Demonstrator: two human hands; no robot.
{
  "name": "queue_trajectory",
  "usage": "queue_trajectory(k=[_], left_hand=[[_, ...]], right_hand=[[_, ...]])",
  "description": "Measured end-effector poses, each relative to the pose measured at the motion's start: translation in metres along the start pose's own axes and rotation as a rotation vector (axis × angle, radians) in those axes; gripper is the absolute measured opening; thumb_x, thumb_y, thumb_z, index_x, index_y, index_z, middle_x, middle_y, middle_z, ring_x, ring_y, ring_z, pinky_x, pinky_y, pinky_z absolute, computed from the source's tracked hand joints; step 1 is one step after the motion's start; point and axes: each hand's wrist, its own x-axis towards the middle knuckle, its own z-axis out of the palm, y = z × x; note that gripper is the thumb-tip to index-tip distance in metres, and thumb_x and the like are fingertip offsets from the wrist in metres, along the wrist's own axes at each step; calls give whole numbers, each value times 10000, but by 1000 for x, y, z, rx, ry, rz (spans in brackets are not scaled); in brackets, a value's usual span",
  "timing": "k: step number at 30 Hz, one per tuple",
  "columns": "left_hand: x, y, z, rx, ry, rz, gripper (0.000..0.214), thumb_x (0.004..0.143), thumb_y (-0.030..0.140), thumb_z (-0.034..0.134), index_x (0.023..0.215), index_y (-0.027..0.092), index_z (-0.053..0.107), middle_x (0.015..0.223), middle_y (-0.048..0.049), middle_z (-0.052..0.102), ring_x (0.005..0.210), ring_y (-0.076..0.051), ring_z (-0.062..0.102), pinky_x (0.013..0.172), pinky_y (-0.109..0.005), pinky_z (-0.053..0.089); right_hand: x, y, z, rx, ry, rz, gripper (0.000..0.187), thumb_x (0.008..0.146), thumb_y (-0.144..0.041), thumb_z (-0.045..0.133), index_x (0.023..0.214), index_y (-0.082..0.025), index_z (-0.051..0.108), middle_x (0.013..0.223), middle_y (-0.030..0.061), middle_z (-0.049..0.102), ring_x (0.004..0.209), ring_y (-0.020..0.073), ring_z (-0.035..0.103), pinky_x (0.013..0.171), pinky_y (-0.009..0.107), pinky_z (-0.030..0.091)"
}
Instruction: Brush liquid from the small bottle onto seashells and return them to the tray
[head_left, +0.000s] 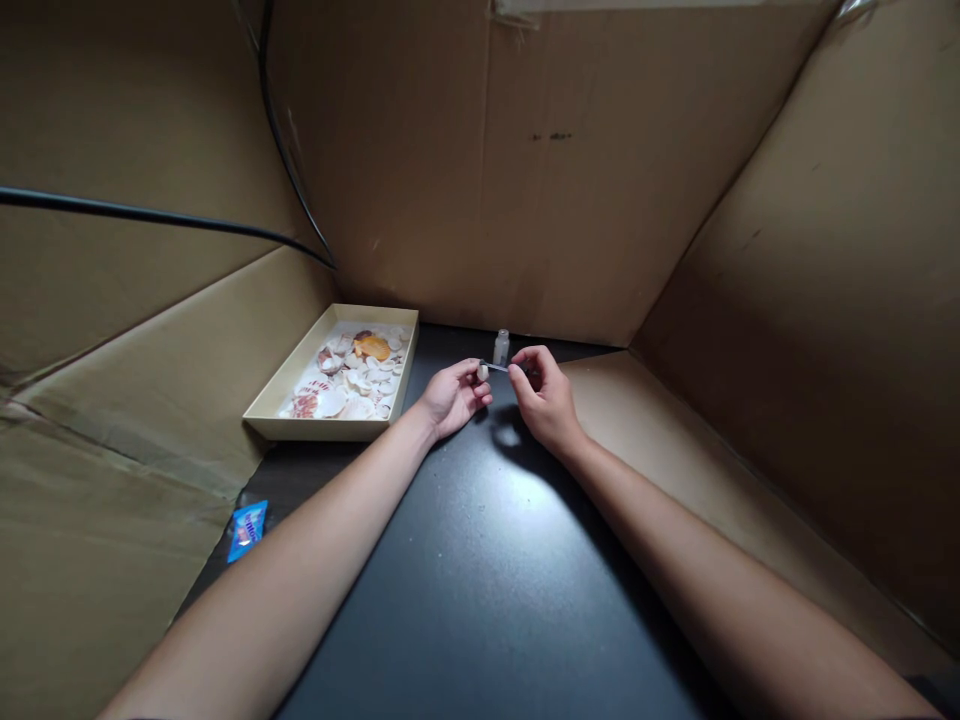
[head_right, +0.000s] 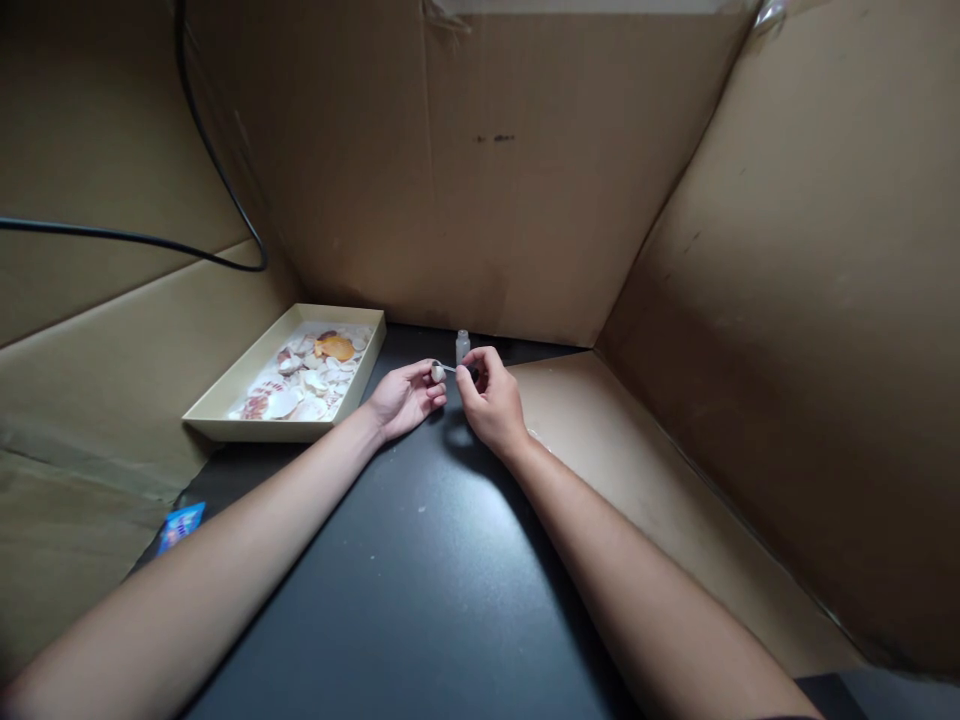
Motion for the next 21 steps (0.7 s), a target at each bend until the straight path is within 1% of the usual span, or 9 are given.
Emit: queue_trajectory(k=[4,9,14,18,21], left_hand=[[0,-1,0,10,7,9,119,789,121,522,672,139,510,609,12,448,479,-80,404,487,-227,382],[1,-1,1,-12,21,15,106,794,114,504,692,143,508,628,8,470,472,-81,405,478,-231,378],[1,0,1,10,6,15,112,780,118,526,672,141,508,612,12,459,475,-78,407,481,-228,379],[1,-1,0,-8,6,9,102,781,124,530,685,147,504,620,18,463,470,-78,404,476,-232,377],[2,-1,1,-12,20,18,94,771,128,534,686,150,503,617,20,463,467,-79,401,474,-235,373]], right_hand=[[0,0,1,-24,-2,4,132,810,-302,557,887,-208,505,700,-38,515,565,104,416,545,240,344],[0,0,1,17,-8,1,135,848,-333,516,897,-207,506,724,-30,519,583,106,428,561,243,354],[0,0,1,-31,0,9,139,809,-313,553,889,-212,501,698,-40,507,570,106,412,550,239,348],[1,1,1,-17,3,1,131,849,-336,509,882,-209,508,714,-30,515,586,110,433,564,244,360],[1,0,0,-61,12,19,135,835,-340,533,866,-211,513,698,-32,521,580,111,432,570,246,361]])
